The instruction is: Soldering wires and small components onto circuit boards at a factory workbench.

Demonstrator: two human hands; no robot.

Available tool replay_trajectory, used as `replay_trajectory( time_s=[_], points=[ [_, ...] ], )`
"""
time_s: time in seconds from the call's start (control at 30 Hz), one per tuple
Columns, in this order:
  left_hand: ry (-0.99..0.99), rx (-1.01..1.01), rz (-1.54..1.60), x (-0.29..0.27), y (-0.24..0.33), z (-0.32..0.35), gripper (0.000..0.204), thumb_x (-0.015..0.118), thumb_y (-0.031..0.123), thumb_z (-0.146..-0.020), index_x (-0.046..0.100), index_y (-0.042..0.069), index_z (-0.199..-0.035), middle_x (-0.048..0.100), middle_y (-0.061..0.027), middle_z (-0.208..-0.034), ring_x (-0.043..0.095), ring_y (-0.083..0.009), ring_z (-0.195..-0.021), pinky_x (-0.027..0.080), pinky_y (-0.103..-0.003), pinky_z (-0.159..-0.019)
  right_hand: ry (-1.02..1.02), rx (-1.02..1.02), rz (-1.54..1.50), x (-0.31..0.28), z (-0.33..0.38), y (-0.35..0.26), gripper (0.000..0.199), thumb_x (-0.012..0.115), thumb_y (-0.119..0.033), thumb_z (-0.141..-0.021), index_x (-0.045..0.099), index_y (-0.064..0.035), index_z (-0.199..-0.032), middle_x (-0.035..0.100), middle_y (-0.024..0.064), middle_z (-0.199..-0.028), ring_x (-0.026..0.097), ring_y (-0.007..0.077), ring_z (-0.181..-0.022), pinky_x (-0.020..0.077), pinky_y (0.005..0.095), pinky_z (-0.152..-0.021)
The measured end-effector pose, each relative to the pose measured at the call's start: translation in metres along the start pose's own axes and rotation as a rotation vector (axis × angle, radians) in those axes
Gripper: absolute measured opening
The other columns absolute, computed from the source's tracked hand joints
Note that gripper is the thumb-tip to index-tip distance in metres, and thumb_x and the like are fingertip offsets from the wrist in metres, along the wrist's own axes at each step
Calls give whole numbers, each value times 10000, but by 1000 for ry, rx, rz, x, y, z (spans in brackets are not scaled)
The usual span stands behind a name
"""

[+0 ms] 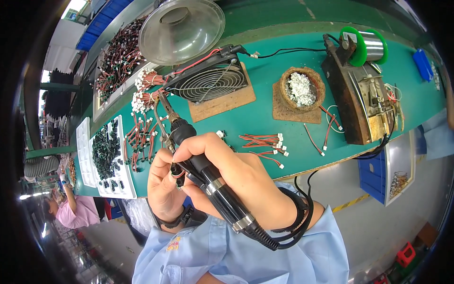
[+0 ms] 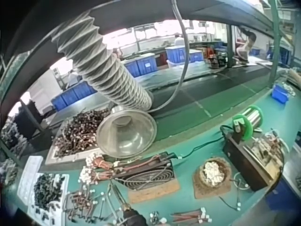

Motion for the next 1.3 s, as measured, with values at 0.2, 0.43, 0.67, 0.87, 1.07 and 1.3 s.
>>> replay_trajectory(
  time_s=[0.2, 0.43, 0.67, 0.87, 1.07, 1.3],
  points=[
    [3, -10, -10, 0, 1, -1, 187, 588, 109, -853, 482, 16, -975, 537, -86, -921, 547, -138, -817, 425, -271, -737, -18, -45, 37, -1, 0, 1, 461, 696, 69, -668, 457, -66, -1037, 618, 22, -794, 599, 69, -751, 450, 208, -664],
    [7, -23, 5, 0, 0, 0, 196, 591, 110, -851, 476, 11, -975, 533, -85, -931, 539, -138, -845, 414, -278, -761, -4, -1, 25, 0, 0, 1, 445, 700, 52, -684, 456, -61, -1038, 628, 26, -807, 606, 79, -761, 456, 215, -684],
    [2, -35, 25, 0, -1, -1, 204, 596, 114, -849, 474, 9, -975, 523, -81, -935, 521, -135, -840, 402, -279, -760, 7, -15, 8, 1, 0, 3, 433, 697, 44, -692, 459, -59, -1038, 628, 34, -804, 613, 83, -767, 464, 218, -690],
    [17, -57, 46, 1, -2, -2, 206, 600, 121, -848, 474, 13, -971, 514, -73, -918, 505, -129, -826, 393, -273, -753, 26, -39, -11, 2, 0, 4, 424, 691, 45, -696, 461, -56, -1037, 628, 36, -802, 618, 93, -765, 470, 221, -692],
    [39, -34, 43, 1, -3, -2, 204, 600, 121, -848, 472, 19, -970, 508, -69, -915, 498, -130, -830, 389, -272, -756, 82, -100, 6, 5, 1, 7, 410, 666, 15, -714, 482, -89, -1065, 569, 32, -737, 578, 145, -623, 453, 234, -572],
    [42, 39, -15, 5, 1, -1, 187, 574, 111, -862, 470, 16, -984, 531, -88, -945, 521, -148, -864, 405, -285, -783, 57, -129, 24, 2, -1, 6, 442, 722, 29, -694, 452, -41, -1038, 618, 52, -776, 614, 101, -728, 479, 229, -659]
  ],
)
Point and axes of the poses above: each hand's wrist, its own z-axis away from the middle knuckle, its own x-axis out of the palm, y = z × x, the point moved 3 cm from there along -z, towards the middle knuckle
